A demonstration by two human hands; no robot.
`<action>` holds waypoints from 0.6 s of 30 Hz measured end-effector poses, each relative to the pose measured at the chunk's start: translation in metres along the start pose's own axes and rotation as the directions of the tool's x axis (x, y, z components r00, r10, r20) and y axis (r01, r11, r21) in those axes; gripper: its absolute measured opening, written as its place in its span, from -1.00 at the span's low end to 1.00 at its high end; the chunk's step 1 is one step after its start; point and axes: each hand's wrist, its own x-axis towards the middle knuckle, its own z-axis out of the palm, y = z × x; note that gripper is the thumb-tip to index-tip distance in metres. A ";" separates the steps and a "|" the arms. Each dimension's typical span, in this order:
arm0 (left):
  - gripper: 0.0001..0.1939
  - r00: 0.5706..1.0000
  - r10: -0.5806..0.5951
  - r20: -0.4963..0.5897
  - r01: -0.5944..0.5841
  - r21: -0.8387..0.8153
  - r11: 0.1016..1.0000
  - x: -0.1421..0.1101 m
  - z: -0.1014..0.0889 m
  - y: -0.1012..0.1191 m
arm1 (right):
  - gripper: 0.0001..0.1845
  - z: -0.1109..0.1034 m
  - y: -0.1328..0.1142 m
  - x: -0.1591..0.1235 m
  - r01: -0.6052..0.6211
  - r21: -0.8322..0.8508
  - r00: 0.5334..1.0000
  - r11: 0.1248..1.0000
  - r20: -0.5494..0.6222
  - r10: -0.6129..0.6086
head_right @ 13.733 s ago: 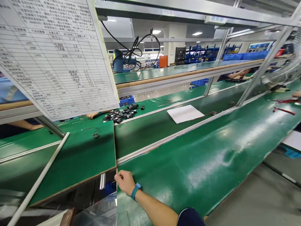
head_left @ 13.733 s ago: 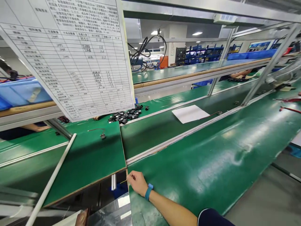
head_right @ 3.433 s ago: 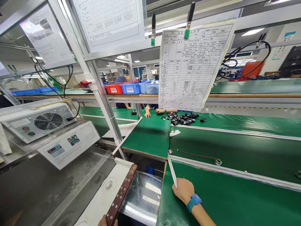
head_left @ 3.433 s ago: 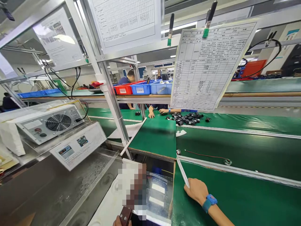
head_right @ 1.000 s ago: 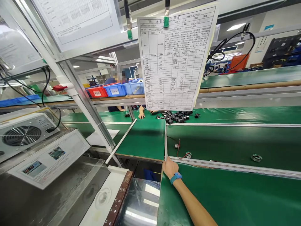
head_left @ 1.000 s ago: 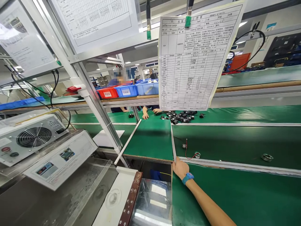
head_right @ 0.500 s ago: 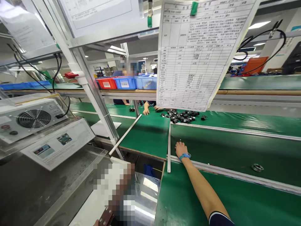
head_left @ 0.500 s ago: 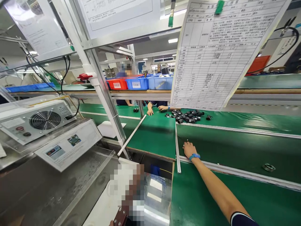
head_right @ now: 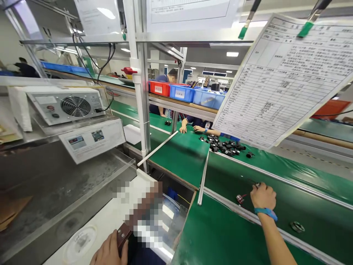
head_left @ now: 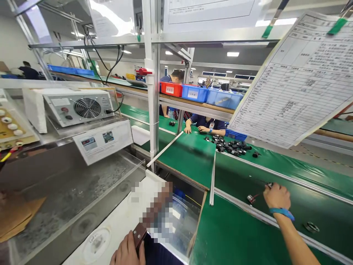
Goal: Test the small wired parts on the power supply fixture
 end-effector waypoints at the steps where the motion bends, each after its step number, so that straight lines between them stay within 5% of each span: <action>1: -0.45 1.000 0.010 0.004 -0.010 0.005 1.000 0.000 -0.004 0.002 | -0.48 -0.018 -0.001 0.004 0.033 0.037 0.998 0.999 -0.047 -0.031; 5: -0.41 0.999 0.040 0.017 -0.040 0.047 0.998 0.001 -0.016 0.008 | -0.48 -0.083 -0.004 0.019 0.067 0.189 0.995 0.980 -0.085 -0.051; 8: -0.39 0.998 0.059 0.022 -0.060 0.063 0.996 0.001 -0.019 0.011 | -0.50 -0.112 -0.005 0.011 0.171 0.316 0.959 0.933 0.165 -0.232; 11: -0.38 0.998 0.060 0.027 -0.061 0.062 0.996 0.001 -0.018 0.012 | -0.60 -0.119 -0.021 -0.028 0.249 0.374 0.750 0.894 0.510 -0.422; 14: -0.38 0.998 0.055 0.021 -0.056 0.056 0.997 0.001 -0.016 0.011 | -0.73 -0.105 -0.049 -0.084 0.364 0.364 0.534 0.858 0.673 -0.512; 18: -0.41 0.999 0.050 0.010 -0.050 0.047 0.998 0.001 -0.011 0.008 | -0.72 -0.077 -0.072 -0.129 0.398 0.321 0.418 0.859 0.770 -0.482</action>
